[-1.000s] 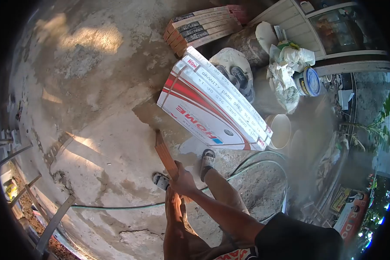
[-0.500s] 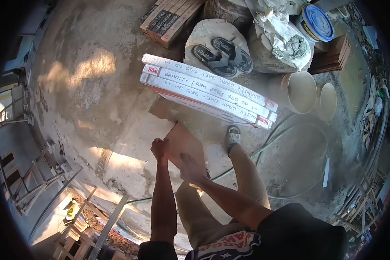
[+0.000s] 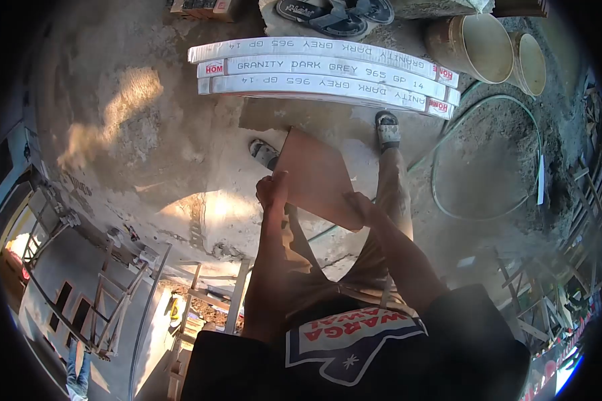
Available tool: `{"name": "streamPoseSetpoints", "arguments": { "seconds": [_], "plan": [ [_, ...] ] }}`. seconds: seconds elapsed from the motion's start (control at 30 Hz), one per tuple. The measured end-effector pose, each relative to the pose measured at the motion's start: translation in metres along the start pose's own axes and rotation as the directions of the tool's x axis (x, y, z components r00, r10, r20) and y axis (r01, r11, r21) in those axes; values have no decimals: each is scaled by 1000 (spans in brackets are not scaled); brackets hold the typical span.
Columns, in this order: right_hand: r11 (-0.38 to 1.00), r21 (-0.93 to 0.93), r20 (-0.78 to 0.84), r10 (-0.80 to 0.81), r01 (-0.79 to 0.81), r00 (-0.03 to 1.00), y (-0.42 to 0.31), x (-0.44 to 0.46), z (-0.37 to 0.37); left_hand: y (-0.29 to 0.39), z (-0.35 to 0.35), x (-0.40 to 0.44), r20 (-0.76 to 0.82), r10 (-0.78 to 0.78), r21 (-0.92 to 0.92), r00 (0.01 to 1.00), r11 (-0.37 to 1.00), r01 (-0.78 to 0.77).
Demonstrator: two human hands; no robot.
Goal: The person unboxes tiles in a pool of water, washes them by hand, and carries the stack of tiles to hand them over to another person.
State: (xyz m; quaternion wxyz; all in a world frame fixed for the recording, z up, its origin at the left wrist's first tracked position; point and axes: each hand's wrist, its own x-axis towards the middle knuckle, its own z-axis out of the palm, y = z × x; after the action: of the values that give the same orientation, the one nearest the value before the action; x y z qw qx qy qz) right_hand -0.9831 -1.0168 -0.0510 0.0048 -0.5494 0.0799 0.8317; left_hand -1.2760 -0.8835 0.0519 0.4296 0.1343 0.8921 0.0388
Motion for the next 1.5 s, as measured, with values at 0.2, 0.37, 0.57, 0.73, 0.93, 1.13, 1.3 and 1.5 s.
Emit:
{"name": "streamPoseSetpoints", "arguments": {
  "seconds": [0.2, 0.37, 0.57, 0.73, 0.93, 1.13, 1.3, 1.5],
  "plan": [
    [999, -28, -234, 10, -17, 972, 34, 51, 12, -13, -40, 89, 608, -219, 217, 763, 970, 106],
    [949, -251, -365, 88, -189, 927, -17, -24, 83, -41, -22, 105, 728, -278, 69, 626, 939, 336],
    [898, -415, -373, -22, -145, 928, -12, -26, 98, -46, -51, 103, 715, -355, 72, 602, 894, 443],
    [906, -421, -384, -133, -45, 914, -57, -42, 110, -56, -60, 98, 745, -251, -123, 618, 859, 496],
    [870, -482, -449, -140, -107, 883, -76, -10, 106, -18, -94, 99, 713, -245, -164, 657, 852, 497],
    [850, -519, -420, -164, -89, 892, -144, -8, 143, 16, -114, 123, 622, -233, -162, 748, 896, 413],
    [799, -600, -288, -253, 31, 924, -157, 31, 126, 26, -115, 165, 676, -189, -198, 712, 884, 423],
    [673, -739, -292, -279, -31, 915, -185, 26, 144, 36, -119, 184, 629, -186, -199, 755, 900, 388]
  ]
}}
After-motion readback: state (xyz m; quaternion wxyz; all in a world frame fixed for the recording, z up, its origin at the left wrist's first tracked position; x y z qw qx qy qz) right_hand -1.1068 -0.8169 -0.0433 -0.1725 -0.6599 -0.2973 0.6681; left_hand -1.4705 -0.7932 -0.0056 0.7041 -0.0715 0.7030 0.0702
